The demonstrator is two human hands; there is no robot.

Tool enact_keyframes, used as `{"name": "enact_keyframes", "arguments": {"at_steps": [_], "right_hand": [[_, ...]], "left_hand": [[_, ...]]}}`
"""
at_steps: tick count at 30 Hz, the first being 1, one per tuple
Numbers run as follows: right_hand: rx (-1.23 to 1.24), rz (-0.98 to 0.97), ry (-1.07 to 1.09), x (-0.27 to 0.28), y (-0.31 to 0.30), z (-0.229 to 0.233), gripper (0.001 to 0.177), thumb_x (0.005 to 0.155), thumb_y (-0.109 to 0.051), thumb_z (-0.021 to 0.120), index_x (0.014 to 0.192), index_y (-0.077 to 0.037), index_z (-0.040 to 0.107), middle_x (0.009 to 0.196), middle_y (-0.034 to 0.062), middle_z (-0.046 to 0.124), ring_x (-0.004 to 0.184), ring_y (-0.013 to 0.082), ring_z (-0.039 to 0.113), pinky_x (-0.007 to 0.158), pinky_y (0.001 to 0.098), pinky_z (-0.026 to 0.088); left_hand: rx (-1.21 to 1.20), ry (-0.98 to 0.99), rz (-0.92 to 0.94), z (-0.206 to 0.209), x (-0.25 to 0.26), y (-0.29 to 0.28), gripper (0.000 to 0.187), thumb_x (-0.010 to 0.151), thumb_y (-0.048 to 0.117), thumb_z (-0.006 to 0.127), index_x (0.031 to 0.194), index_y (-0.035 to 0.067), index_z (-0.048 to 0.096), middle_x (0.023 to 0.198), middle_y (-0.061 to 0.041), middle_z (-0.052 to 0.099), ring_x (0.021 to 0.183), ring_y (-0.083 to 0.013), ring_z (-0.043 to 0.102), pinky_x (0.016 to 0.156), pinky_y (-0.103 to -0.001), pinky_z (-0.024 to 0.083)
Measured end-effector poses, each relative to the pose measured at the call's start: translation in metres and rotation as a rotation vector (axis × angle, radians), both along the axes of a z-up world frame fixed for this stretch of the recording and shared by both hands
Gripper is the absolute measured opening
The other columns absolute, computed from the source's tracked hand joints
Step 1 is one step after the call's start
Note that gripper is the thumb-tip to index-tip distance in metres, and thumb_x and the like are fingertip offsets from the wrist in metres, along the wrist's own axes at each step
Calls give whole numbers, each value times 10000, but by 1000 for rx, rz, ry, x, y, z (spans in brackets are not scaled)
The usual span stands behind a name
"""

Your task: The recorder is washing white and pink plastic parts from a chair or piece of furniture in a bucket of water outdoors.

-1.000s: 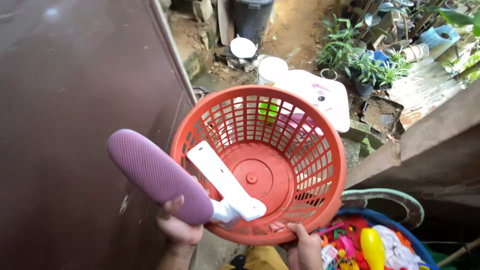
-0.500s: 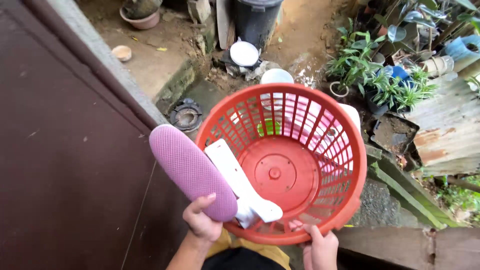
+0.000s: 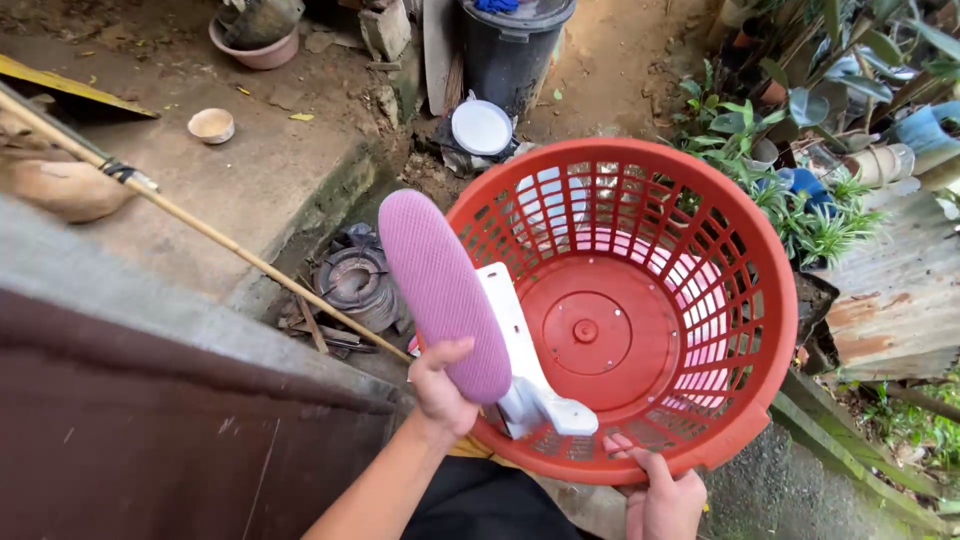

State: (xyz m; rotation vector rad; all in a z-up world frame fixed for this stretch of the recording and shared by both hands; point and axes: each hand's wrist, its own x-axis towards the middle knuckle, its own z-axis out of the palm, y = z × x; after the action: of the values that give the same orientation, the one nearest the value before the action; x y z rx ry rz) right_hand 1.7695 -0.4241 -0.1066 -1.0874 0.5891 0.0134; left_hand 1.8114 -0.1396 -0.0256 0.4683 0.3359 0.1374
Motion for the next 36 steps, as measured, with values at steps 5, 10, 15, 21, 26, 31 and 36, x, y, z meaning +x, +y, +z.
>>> {"name": "enact_keyframes", "arguments": {"at_steps": [5, 10, 15, 21, 26, 31, 36], "right_hand": [[13, -72, -38, 92, 27, -48, 502, 834, 109, 455, 1332, 98, 401, 1082, 306, 634, 962, 432, 721, 848, 607, 620], [221, 327, -42, 208, 19, -246, 543, 859, -122, 443, 1371, 59, 434, 1155, 297, 651, 996, 442, 722, 828, 603, 618], [429, 731, 4, 342, 3, -383, 644, 885, -353, 431, 1409, 20, 466, 1228, 288, 668, 1031, 453, 723, 808, 599, 616], [71, 502, -53, 397, 154, -169, 473, 824, 40, 537, 1289, 77, 457, 1039, 354, 684, 967, 460, 726, 828, 598, 609], [116, 407, -95, 436, 256, -15, 333, 868, 69, 538, 1199, 92, 562, 990, 234, 699, 901, 346, 706, 832, 505, 597], [99, 583, -13, 480, 295, 26, 266, 848, 81, 530, 1108, 76, 583, 968, 198, 721, 881, 330, 733, 808, 509, 619], [33, 705, 74, 527, 331, 19, 226, 869, 45, 538, 1068, 89, 635, 938, 203, 756, 853, 310, 740, 714, 480, 635]], "left_hand": [[-63, 36, -7, -49, 122, 40, 404, 748, 130, 650, 1138, 24, 648, 1005, -83, 701, 931, -269, 678, 882, -430, 544], [-81, 141, 76, -56, 218, 82, 378, 722, 120, 645, 1093, 47, 658, 987, -72, 707, 929, -267, 693, 895, -430, 545], [-60, 191, 77, -76, 272, 122, 383, 717, 101, 652, 1094, 33, 670, 982, -71, 713, 940, -262, 686, 896, -416, 537], [-19, 149, 213, -65, 299, 180, 365, 744, 75, 658, 1104, 18, 650, 985, -89, 694, 957, -282, 657, 902, -440, 518], [67, 103, 462, -16, 308, 223, 469, 708, 39, 616, 1177, 69, 615, 1060, -60, 671, 1025, -267, 645, 939, -432, 506], [85, 2, 650, -23, 314, 245, 500, 740, 60, 613, 1239, 33, 600, 1115, -75, 658, 1071, -277, 630, 987, -437, 485], [55, 23, 741, -61, 332, 275, 496, 747, 78, 625, 1240, 42, 592, 1108, -83, 654, 1067, -305, 624, 988, -472, 481]]}}
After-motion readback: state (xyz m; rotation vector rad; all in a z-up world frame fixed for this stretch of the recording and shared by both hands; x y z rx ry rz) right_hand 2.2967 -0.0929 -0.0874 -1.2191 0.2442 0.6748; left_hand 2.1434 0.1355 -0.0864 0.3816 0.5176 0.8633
